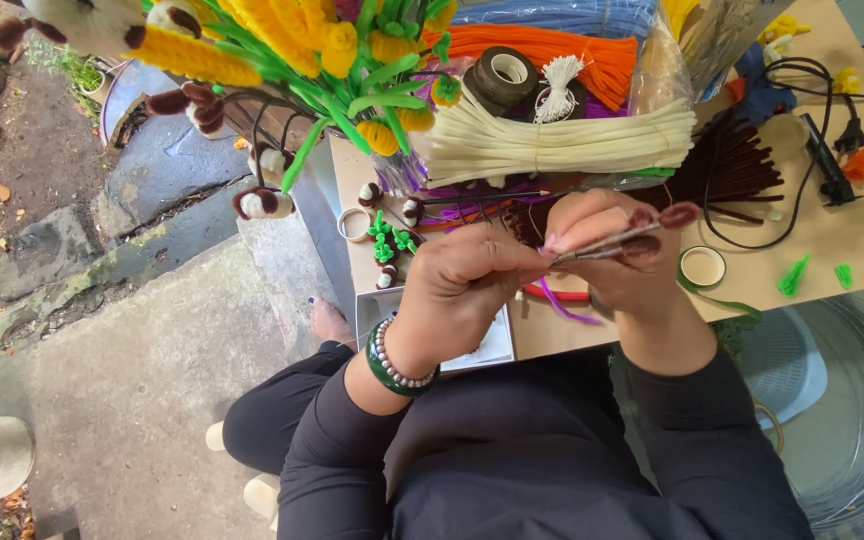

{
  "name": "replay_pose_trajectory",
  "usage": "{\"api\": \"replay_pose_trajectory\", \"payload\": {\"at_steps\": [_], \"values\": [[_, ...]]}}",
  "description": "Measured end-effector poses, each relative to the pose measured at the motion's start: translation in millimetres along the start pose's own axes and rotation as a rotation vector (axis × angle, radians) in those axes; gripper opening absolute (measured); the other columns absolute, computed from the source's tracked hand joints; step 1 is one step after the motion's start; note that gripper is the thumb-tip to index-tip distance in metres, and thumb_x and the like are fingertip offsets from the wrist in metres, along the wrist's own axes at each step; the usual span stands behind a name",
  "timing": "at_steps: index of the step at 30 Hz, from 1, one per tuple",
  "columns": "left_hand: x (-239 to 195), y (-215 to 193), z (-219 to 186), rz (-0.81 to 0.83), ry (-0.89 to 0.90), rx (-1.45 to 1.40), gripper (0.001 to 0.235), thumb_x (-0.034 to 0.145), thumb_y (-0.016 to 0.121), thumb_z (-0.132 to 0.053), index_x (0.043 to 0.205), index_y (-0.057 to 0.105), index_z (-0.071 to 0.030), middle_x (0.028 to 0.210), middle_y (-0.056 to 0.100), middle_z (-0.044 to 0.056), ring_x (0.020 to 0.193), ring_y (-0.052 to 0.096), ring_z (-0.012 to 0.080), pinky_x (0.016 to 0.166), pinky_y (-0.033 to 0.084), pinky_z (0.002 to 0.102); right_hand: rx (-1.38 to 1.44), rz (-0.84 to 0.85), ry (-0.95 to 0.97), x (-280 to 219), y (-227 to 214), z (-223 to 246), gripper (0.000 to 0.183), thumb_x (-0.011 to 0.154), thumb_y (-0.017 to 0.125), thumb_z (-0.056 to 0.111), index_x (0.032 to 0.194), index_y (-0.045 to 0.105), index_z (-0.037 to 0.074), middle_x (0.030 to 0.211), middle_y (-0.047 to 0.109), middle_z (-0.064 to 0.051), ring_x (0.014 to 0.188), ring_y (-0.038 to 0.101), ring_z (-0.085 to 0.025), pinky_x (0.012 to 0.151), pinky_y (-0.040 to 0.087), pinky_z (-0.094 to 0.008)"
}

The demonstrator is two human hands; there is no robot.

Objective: Assembling decorative cotton branches by wrapping pipe cleaners around cotton bolls and a wire stem.

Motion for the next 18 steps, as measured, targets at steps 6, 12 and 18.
{"api": "replay_pose_trajectory", "payload": {"at_steps": [6,12,18], "values": [[-4,-6,1,0.124,-0.026,-0.054,0.011,0.091,0.077,-0.004,0.098,0.080,-0.012,0.086,0.074,0.007,0.083,0.074,0.0215,0.077,0.058,0.032,-0.206,0.148,-0.064,14,8,23,0.012,0.082,0.083,0.003,0.080,0.073,-0.005,0.078,0.068,-0.020,0.067,0.063,-0.029,0.067,0.056,-0.040],[-12,-3,21,0.194,-0.147,-0.237,0.006,0.089,0.078,-0.004,0.095,0.079,-0.006,0.082,0.071,0.008,0.075,0.067,0.0131,0.069,0.056,0.029,-0.157,0.183,-0.071,13,9,17,0.016,0.076,0.087,0.003,0.078,0.074,-0.008,0.074,0.066,-0.022,0.066,0.062,-0.031,0.065,0.056,-0.043],[-27,12,50,0.311,-0.469,-0.483,0.011,0.085,0.080,-0.001,0.094,0.076,0.002,0.069,0.068,0.012,0.044,0.058,0.0096,0.041,0.045,0.021,-0.033,0.317,-0.045,20,14,13,0.014,0.087,0.078,0.005,0.085,0.073,-0.008,0.079,0.069,-0.020,0.071,0.067,-0.033,0.062,0.057,-0.042]]}}
Point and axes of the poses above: each hand's wrist, its own x-axis towards the middle knuckle, its own y-axis out of the palm, z = x × y, the point moved 4 cm from there along x, towards the middle knuckle
